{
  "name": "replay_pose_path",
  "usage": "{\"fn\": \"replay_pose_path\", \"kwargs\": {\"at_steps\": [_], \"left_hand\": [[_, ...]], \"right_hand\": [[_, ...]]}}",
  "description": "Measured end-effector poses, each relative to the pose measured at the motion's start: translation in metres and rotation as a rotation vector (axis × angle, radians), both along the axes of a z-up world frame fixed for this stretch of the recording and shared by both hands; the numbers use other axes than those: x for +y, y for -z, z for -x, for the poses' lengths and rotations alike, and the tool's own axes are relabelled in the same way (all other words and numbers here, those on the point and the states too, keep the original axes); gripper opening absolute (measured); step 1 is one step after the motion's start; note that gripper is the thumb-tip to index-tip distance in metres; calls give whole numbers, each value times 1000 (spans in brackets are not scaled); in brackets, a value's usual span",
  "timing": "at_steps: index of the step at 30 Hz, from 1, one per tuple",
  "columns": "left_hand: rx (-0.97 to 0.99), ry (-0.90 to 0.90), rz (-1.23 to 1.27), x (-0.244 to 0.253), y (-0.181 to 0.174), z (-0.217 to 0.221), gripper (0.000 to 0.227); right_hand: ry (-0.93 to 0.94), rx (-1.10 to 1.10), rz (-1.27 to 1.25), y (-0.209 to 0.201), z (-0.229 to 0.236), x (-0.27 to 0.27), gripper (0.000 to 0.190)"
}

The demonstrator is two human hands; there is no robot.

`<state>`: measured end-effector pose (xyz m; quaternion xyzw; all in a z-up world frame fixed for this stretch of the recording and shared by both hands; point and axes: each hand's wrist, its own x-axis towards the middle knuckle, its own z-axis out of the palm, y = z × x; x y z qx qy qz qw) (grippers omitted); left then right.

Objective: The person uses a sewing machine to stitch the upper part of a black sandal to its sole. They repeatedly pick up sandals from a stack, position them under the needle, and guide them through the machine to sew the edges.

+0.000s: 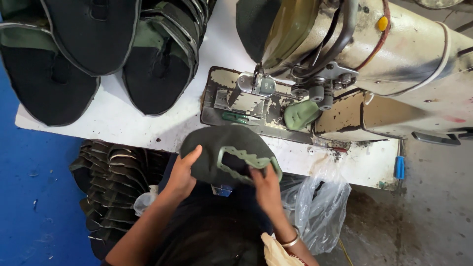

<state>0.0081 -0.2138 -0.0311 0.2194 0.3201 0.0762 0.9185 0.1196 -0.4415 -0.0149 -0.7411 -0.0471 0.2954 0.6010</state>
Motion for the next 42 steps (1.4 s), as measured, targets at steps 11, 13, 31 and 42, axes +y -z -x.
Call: {"fn": "replay_pose_path", "kwargs": {"at_steps": [11, 13, 31, 42], "left_hand": [[-103, -90, 43, 21, -28, 3, 46], [-111, -39, 39, 22, -34, 6, 48], [-35, 171, 97, 14, -2, 27, 50], [15, 215, 87, 8, -4, 27, 50]], "right_hand": [[65, -325, 157, -51, -16, -19, 38], [86, -235, 155, -41, -21, -23, 37], [-103, 539, -250, -45, -29, 22, 44], [-122, 591, -312, -36, -27, 25, 47]]}}
